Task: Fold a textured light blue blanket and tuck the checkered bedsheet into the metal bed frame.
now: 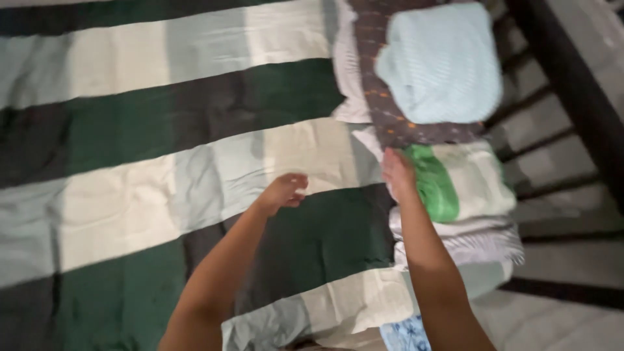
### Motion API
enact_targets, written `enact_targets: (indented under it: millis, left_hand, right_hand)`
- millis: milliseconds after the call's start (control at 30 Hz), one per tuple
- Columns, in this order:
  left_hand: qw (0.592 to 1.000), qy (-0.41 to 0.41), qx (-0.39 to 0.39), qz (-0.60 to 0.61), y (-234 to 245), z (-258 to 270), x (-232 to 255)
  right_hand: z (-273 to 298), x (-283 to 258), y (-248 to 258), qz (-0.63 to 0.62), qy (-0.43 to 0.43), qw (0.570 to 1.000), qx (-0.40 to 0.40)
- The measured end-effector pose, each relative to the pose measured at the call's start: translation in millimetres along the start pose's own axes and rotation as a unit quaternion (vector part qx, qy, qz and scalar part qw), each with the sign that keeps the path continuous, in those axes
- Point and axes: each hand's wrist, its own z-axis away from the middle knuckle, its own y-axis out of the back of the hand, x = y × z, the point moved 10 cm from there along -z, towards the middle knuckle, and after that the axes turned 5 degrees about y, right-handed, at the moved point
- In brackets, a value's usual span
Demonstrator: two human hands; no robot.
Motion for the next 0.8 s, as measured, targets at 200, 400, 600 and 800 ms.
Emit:
enact_targets:
  millis: [200, 400, 600, 800]
  left_hand:
    - [0.983, -0.014, 0.177, 0.056, 108, 137, -85]
    - [0.928, -0.039, 0.37, -0.031, 187, 250, -165]
    - [0.87, -0.053, 0.437, -0.221, 219, 286, -240]
    - [0.829, 0.029, 0.353, -0.434, 224, 271, -324]
  right_hand:
    - [76, 63, -118, 0.078, -0.069, 0.991, -0.085]
    - [178, 138, -236, 0.098, -0.119, 0.97, -0.188]
    - [254, 219, -285, 0.238, -0.092, 0.934, -0.25]
    - [297, 282, -299, 0.503, 0.25, 0.763, -0.319]
